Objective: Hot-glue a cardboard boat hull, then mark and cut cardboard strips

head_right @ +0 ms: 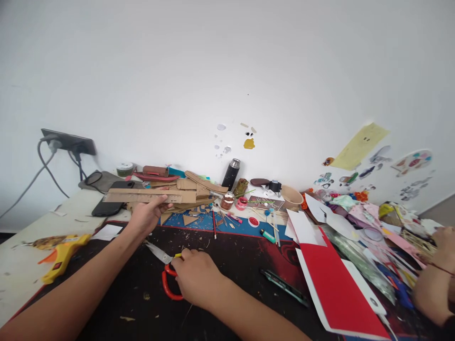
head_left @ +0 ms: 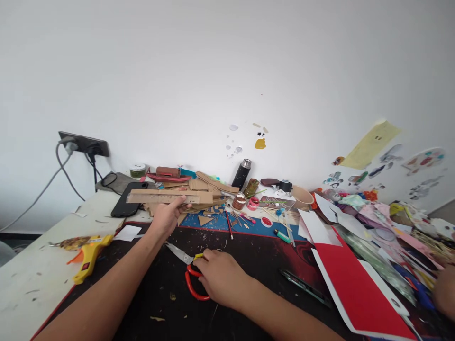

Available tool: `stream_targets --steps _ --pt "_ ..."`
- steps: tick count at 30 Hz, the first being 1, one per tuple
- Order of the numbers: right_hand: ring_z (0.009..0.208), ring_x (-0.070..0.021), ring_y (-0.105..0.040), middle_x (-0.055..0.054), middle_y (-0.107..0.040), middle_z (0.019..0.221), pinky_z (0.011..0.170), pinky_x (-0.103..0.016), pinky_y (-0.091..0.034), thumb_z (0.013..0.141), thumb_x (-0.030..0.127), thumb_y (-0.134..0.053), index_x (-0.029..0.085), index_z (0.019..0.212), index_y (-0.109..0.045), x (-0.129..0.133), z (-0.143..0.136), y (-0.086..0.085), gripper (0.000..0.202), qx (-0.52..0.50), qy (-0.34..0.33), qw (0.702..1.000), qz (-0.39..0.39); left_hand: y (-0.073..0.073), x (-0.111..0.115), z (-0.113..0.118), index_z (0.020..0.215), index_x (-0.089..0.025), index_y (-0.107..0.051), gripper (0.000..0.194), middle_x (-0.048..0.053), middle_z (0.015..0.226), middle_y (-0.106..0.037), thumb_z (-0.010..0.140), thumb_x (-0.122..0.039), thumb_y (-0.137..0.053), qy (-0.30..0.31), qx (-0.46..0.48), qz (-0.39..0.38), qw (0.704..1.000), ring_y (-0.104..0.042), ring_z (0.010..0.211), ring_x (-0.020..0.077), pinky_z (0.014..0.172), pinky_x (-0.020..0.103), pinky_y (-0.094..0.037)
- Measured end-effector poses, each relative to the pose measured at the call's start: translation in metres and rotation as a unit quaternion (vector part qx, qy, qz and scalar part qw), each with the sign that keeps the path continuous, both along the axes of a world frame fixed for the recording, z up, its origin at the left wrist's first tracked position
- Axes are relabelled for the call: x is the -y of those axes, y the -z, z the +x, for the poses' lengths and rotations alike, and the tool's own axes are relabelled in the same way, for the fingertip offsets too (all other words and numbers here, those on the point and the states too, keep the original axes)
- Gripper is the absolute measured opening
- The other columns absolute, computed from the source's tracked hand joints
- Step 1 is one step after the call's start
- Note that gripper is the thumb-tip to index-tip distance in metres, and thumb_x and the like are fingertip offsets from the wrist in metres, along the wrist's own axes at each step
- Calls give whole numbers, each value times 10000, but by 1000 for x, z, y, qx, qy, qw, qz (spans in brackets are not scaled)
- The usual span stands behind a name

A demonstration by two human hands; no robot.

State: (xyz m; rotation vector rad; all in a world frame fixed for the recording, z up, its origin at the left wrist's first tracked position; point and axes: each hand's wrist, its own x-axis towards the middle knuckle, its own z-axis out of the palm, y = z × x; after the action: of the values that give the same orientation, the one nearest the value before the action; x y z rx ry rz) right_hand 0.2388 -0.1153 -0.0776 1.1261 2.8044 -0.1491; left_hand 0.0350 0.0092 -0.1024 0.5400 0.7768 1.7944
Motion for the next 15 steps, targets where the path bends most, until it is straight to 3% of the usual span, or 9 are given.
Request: stream_targets --steps 5,9,11,13,15 --pt "978 -340 -797 -193 -800 1173 825 -418 -619 993 275 -691 128 1269 -783 -4 1 1 326 -20 29 999 -33 -1 1 -1 723 -134 -743 468 56 776 -775 414 -206 -1088 7 5 -1 1000 -732 743 207 677 328 -678" --pt "877 -252 -759 -87 -828 1067 788 -332 -555 802 233 -814 213 1207 -813 -8 11 8 405 -166 121 969 -137 -3 0 -2 718 -141 -737 412 41 748 -766 476 -203 -1065 -1 16 -4 1000 -735 716 201 677 330 -681" --pt "748 -177 -693 -20 -802 928 677 -270 -487 793 200 -801 228 1107 -808 -11 18 16 315 -265 193 916 -232 -3 -2 -4 722 -143 -738 387 33 734 -764 507 -211 -1054 -5 23 -6 1000 -737 710 199 669 327 -679" --pt "600 -123 -601 3 -758 827 577 -238 -424 839 228 -787 200 1067 -771 -14 26 24 230 -357 258 829 -345 -3 -3 -5 715 -142 -741 365 28 718 -760 522 -208 -1043 -8 30 -8 999 -736 707 195 662 321 -677" --pt "478 -100 -524 8 -753 783 488 -226 -355 902 391 -805 198 1121 -713 -15 35 31 306 -419 275 732 -461 -2 -4 -6 700 -139 -745 341 30 703 -757 527 -195 -1033 -8 36 -10 999 -734 700 190 663 313 -679"
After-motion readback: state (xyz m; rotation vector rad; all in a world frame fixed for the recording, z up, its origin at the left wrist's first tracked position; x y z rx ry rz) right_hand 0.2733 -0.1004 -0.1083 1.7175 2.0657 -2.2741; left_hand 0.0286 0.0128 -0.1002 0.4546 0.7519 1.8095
